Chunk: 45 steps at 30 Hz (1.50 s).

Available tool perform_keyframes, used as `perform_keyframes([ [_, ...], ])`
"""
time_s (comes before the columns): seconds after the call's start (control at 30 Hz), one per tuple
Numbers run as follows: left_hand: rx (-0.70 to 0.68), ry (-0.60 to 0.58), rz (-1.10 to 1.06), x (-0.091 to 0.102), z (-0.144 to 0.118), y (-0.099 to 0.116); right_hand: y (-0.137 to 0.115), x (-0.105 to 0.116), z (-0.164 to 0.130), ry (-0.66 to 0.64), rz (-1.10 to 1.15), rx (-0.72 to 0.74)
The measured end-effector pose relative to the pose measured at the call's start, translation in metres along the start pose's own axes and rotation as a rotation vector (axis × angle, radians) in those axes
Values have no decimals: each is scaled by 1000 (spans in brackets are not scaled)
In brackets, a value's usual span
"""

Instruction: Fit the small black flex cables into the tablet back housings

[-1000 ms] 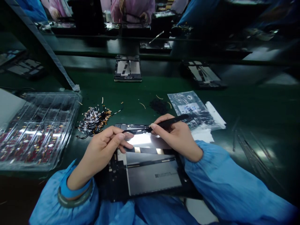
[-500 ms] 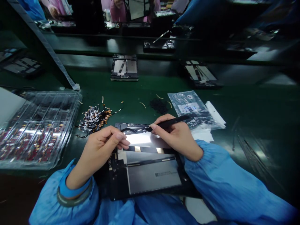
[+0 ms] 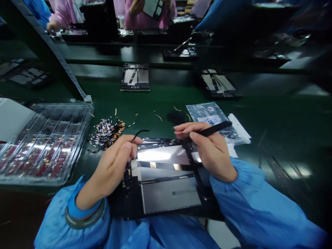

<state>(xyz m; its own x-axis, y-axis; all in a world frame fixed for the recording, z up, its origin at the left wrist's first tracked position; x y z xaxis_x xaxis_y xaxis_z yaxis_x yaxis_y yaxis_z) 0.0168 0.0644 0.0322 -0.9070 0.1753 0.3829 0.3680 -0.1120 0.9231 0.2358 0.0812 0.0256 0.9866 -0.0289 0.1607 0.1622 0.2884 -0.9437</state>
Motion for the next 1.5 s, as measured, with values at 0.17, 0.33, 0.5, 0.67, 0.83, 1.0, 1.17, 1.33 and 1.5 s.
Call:
perform_keyframes([
  [0.17,-394,1,355,-35,-1,22,-28,-26,-14,-138,-204,70],
  [0.33,-400,-64,382,-47,-1,25,-34,-27,-15,-140,-249,260],
  [0.5,5,-451,-18,-35,3,18,-30,-13,-9,-244,-93,291],
  [0.67,95,-602,-127,-39,4,13,-32,-13,-9,-264,-93,373],
  [0.83,100,-454,-158,-38,6,6,-42,4,-14,67,-263,488],
  [1.0,14,-196,-45,-36,6,10,-59,-12,-40,42,-591,813],
  [1.17,-182,-8,113,-42,0,15,-49,-38,-47,-37,-813,793],
  [1.33,-208,71,158,-41,-2,12,-43,-35,-38,-61,-786,661],
  [1.5,273,-46,-534,-40,2,-5,-50,-4,-35,245,-618,461],
])
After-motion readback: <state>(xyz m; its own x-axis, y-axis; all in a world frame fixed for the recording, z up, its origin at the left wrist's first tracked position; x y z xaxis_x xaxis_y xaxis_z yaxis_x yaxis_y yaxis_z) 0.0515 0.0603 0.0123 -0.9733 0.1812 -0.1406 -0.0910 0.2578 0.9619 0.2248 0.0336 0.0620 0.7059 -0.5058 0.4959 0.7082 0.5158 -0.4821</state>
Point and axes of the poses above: each hand's wrist, its own z-axis towards the middle knuckle, its own x-axis out of the back of the hand, y = z × x, the point moved 5 cm from there along z, towards the middle knuckle, and after that the axes turned 2 degrees about z, right-handed, at the moved point
